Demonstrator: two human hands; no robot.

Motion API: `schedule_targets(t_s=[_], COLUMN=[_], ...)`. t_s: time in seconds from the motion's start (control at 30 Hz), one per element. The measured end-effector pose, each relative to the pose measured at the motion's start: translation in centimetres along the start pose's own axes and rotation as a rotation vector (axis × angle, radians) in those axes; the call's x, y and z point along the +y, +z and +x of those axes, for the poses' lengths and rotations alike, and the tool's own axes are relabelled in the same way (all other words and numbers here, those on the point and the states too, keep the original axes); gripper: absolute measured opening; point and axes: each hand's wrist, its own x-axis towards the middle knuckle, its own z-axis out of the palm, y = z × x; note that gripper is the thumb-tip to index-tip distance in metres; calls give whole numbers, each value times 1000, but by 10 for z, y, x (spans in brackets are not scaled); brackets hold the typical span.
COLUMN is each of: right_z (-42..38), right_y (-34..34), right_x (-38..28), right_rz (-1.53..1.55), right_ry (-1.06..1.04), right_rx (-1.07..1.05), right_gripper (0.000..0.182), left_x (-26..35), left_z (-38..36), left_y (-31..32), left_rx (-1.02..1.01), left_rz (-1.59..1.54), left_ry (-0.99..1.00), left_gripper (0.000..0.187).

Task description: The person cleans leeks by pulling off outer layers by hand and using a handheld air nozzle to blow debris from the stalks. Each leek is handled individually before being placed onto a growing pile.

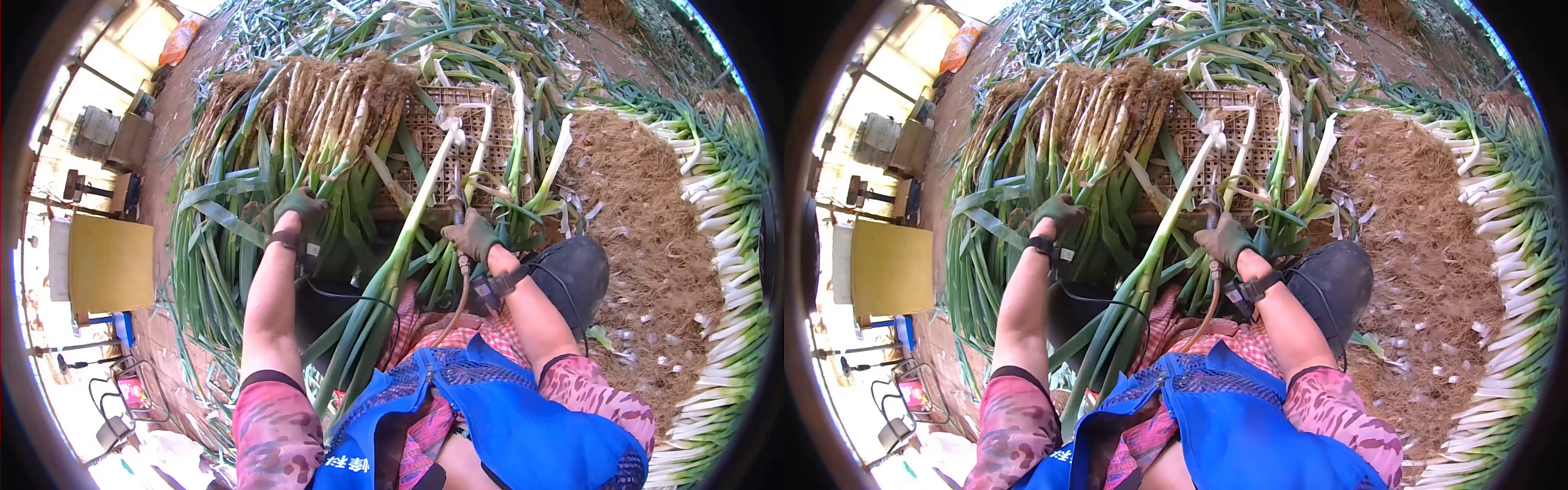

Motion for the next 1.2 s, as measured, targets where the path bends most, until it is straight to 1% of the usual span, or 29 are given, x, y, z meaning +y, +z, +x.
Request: schedule_targets(t_s=[0.03, 0.1, 0.13, 0.17, 0.2, 0.23, 0.27, 0.3, 0.33, 0.4, 0.43, 0.5, 0.53, 0.57, 0.6, 0.67, 0.7, 0.77, 0.87, 0.9, 0.93, 0.97, 1.0, 1.07, 1.1, 1.2], right_z=[2, -11, -14, -13, -14, -18, -22, -18, -20, -23, -16, -14, -18, -24, -27, -45, -69, -68, -74, -72, -72, -80, -81, -100, -100, -88], right_y=[5, 1, -3, -1, 0, 2, 4, 11, 11, 10, 13, 3, 2, 3, 3, 0, -11, 1, -5, 4, 13, 19, 21, 10, 1, 20], right_x=[5, -6, -11, -10, -12, -13, -11, -2, 4, 13, 24, 31, 32, 33, 31, 11, -14, -22, -31, -20, -9, -2, 4, -7, -18, -17], right_rz=[-11, 111, 176, 76, 67, 59, 50, 131, 113, 79, 190, 271, 314, 291, 267, 209, 229, 237, 396, 346, 294, 160, 166, 183, 333, 355], right_ry=[-38, 17, 40, -23, -25, -25, -22, 25, -8, -76, -9, -3, 3, -49, -107, -227, -287, -282, -87, -144, -198, -277, -254, -203, -67, -73], right_rx=[35, -61, -99, -64, -62, -59, -59, -97, -57, 20, 1, 68, 99, 76, 55, 1, -69, -101, -293, -235, -181, -103, -90, -70, -194, -301], right_gripper=[61, 63, 64, 66, 66, 66, 66, 66, 66, 67, 69, 72, 74, 73, 73, 73, 70, 68, 62, 61, 60, 60, 60, 60, 60, 60], left_x=[-3, -21, -28, -34, -35, -13, -8, -3, 5, 18, 25, 1, 0, 0, -1, 38, 54, 84, 117, 125, 129, 132, 133, 126, 124, 120], left_z=[2, 11, 17, 23, 22, -1, -6, -7, -13, -25, -32, -6, -6, -4, 0, -27, -33, -36, -19, -14, -16, -10, -5, 8, 13, 10], left_y=[-9, -9, 6, 22, 31, 26, 32, 36, 36, 34, 33, 52, 49, 46, 41, 2, -10, -25, -3, 5, 13, 20, 27, 36, 38, 39], left_rx=[-29, -49, 3, 55, 107, 85, 40, 28, 15, 107, 149, 117, 93, 24, 15, -7, -89, -247, -246, -231, -185, -182, -181, -231, -249, -112], left_rz=[-57, -200, -158, -115, -70, -58, -134, -127, -121, 10, 77, -251, -410, -577, -578, -438, -442, -444, -73, 53, 65, 104, 141, 153, 162, 95], left_ry=[11, 46, 40, 39, 40, 16, 21, 25, 26, 48, 62, 134, 165, 181, 240, 295, 314, 357, 260, 231, 245, 216, 185, 183, 183, 258], left_gripper=[64, 58, 58, 57, 57, 58, 58, 59, 59, 49, 45, 44, 44, 39, 39, 43, 46, 55, 65, 70, 72, 70, 67, 70, 72, 70])
